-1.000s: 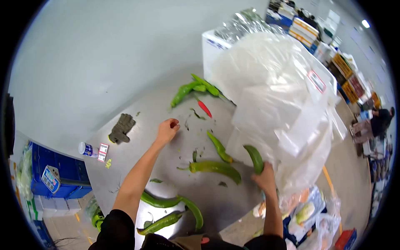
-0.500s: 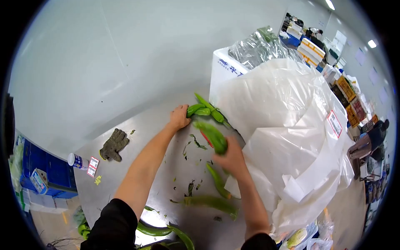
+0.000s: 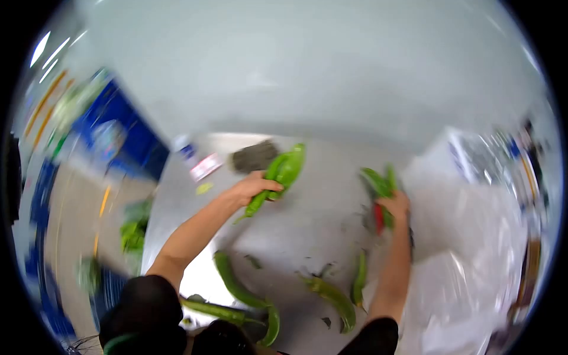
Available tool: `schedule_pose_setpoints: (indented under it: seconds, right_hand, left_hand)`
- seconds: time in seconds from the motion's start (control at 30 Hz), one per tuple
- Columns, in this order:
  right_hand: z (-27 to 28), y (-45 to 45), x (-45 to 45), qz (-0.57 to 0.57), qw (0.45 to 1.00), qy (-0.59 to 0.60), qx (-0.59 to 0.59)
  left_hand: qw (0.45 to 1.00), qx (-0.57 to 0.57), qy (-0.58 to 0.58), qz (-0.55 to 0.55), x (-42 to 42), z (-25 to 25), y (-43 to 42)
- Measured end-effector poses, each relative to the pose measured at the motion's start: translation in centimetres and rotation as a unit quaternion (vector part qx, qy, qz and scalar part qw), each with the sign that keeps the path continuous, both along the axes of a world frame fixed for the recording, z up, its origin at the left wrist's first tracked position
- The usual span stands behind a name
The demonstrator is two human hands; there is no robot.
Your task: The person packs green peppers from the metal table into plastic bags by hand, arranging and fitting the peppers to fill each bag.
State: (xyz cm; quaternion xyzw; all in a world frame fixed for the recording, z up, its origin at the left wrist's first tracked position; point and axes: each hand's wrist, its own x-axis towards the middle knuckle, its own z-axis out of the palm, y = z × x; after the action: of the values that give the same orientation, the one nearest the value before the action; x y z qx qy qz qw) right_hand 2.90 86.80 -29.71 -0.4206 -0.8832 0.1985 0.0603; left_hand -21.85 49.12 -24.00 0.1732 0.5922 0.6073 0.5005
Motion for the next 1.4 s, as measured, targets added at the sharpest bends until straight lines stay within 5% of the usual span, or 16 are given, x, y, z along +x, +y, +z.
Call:
schedule_pose_setpoints:
  seconds: [0.07,0.1,0.13,0.23,0.3,0.4,0.57,0.73,0.83,0.9,0.97,1.1,1.17,1.3,1.4]
  right_hand:
    - [-0.3,-1.0,0.6,0.002,0.966,0.198,-0.167]
    - [5.2,-6.8,0.1,-0.019,0.956,0.238,-0.169]
    - [2.1,-3.4,1.1,0.019,0.969,0.225,-0.102]
    - [7.2,-9.8,1.7,0.078,0.97,0.208,-0.099]
    - [12.1,-17.3,1.6,0.093,0.949,0.201,-0.224]
    - [12.9,-22.7,1.6,0.221,0.928,0.232,-0.189]
    - [18.1,-39.9,-2.7,0.269,0.887,0.098,-0.363]
    - [18.3,-55.3,-9.0,0.461,0.808,0.03,-0.366]
    - [16.8,-64.1,-12.8,0.55,0.768,0.012,-0.327]
    - [15.2,-68.8,-15.5,0.542,0.769,-0.085,-0.329]
    - [14.0,-74.4,-17.8,0.462,0.756,-0.138,-0.443]
    - [6.2,-82.3,-23.7,0.45,0.739,-0.192,-0.463]
    - [2.5,-85.9,-26.2,0.37,0.749,-0.237,-0.495]
    - [-7.8,-91.6,-28.3,0.16,0.741,0.0,-0.652]
    - [-11.8,-95.1,-27.7,0.061,0.714,0.163,-0.679]
  left_hand:
    - [0.994,0.038,-0.102,0.024,1.5,1.6,-7.0]
    - [0.989,0.056,-0.127,0.049,2.3,2.2,-10.8]
    - [0.985,0.071,-0.129,0.087,3.4,2.4,-14.3]
    - [0.962,0.105,-0.157,0.195,7.0,2.6,-25.9]
    - [0.928,0.112,-0.197,0.296,9.5,1.8,-33.1]
    - [0.863,0.142,-0.263,0.407,12.2,-0.9,-42.4]
    - [0.758,0.167,-0.329,0.538,9.8,-9.4,-54.2]
    - [0.758,0.065,-0.246,0.601,0.2,-15.3,-62.0]
    - [0.731,-0.137,-0.042,0.667,-1.9,-16.6,-64.3]
    - [0.822,-0.305,0.126,0.464,-1.1,-18.9,-66.4]
    - [0.816,-0.487,0.216,0.222,1.3,-18.8,-67.4]
    - [0.775,-0.453,0.441,0.016,5.5,-21.9,-71.4]
    - [0.793,-0.379,0.477,0.02,6.0,-22.4,-72.9]
    - [0.844,-0.279,0.459,0.002,8.0,-14.0,-73.2]
    - [0.803,-0.184,0.565,0.044,10.5,-13.3,-73.2]
